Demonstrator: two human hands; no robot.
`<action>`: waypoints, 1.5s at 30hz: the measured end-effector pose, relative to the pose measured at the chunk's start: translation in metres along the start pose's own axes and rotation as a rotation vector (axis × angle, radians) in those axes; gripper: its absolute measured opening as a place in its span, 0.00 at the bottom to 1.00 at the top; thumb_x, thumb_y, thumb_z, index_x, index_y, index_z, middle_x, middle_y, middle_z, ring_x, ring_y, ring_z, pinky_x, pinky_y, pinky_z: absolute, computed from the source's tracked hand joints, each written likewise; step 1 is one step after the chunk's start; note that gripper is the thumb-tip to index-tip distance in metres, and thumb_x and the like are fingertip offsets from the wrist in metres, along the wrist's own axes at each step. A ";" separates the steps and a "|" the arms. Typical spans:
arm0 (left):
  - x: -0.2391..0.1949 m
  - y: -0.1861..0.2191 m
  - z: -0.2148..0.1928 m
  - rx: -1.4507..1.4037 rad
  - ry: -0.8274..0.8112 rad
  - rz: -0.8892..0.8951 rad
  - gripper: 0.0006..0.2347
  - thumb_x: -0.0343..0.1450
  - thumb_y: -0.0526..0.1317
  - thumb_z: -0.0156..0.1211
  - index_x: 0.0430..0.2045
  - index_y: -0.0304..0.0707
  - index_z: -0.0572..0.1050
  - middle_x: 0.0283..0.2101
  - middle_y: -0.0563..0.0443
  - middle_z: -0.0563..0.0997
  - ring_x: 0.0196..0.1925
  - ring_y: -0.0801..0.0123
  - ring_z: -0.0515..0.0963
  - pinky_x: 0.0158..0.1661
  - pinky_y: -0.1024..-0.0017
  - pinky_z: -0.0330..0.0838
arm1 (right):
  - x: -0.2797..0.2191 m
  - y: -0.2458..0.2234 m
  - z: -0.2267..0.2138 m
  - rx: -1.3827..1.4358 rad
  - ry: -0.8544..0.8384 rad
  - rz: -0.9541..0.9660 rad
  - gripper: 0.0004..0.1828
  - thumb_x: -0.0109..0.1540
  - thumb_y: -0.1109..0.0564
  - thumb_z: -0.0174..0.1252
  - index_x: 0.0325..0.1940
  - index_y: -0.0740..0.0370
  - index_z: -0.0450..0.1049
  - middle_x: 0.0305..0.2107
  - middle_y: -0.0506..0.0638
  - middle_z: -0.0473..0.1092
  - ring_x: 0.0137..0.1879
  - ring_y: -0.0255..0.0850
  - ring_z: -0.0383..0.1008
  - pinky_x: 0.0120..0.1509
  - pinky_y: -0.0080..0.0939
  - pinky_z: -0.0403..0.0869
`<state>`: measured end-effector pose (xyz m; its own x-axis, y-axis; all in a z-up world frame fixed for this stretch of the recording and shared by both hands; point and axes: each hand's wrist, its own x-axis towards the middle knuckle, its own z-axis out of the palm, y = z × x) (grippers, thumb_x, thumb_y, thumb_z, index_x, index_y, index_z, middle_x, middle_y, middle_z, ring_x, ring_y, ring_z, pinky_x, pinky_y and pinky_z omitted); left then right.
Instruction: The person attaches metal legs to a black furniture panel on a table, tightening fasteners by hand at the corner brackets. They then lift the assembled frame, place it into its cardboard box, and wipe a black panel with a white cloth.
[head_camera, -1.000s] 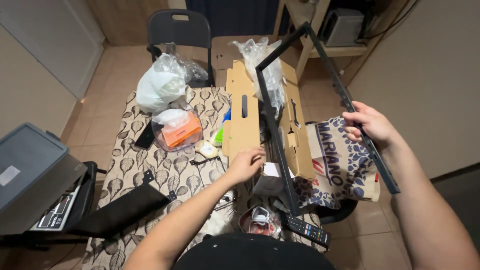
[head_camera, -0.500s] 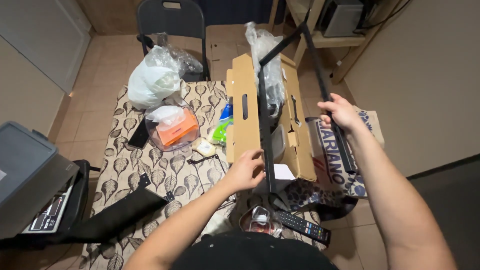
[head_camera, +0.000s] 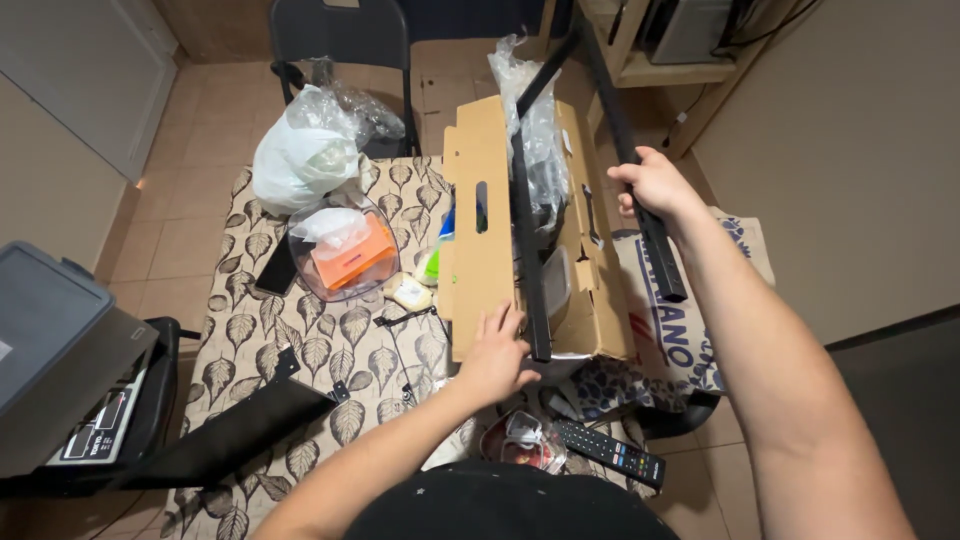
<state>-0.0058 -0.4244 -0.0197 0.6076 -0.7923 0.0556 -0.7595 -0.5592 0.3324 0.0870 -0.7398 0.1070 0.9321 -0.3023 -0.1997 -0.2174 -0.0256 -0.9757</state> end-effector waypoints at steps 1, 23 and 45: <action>0.000 -0.001 0.004 0.000 -0.001 0.001 0.16 0.60 0.51 0.75 0.32 0.41 0.84 0.61 0.41 0.69 0.73 0.38 0.56 0.65 0.34 0.56 | 0.002 0.005 -0.001 0.001 0.001 0.001 0.15 0.65 0.65 0.56 0.53 0.68 0.60 0.21 0.51 0.59 0.19 0.37 0.65 0.19 0.40 0.67; 0.001 -0.024 0.030 -0.267 0.250 0.328 0.07 0.64 0.39 0.70 0.21 0.40 0.75 0.55 0.52 0.72 0.67 0.45 0.72 0.49 0.57 0.82 | 0.020 0.016 0.009 -0.193 0.116 -0.016 0.32 0.64 0.62 0.59 0.68 0.74 0.56 0.21 0.54 0.66 0.19 0.39 0.71 0.19 0.43 0.73; 0.001 -0.027 0.038 -0.289 0.246 0.273 0.09 0.65 0.41 0.70 0.23 0.40 0.74 0.43 0.50 0.70 0.63 0.53 0.74 0.44 0.58 0.82 | -0.015 0.136 0.099 -0.312 0.178 0.094 0.32 0.60 0.57 0.56 0.70 0.55 0.60 0.35 0.65 0.74 0.25 0.45 0.80 0.25 0.40 0.79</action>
<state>0.0060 -0.4193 -0.0644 0.4579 -0.8003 0.3871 -0.8247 -0.2198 0.5211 0.0718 -0.6441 -0.0320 0.8446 -0.4776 -0.2420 -0.4034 -0.2706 -0.8741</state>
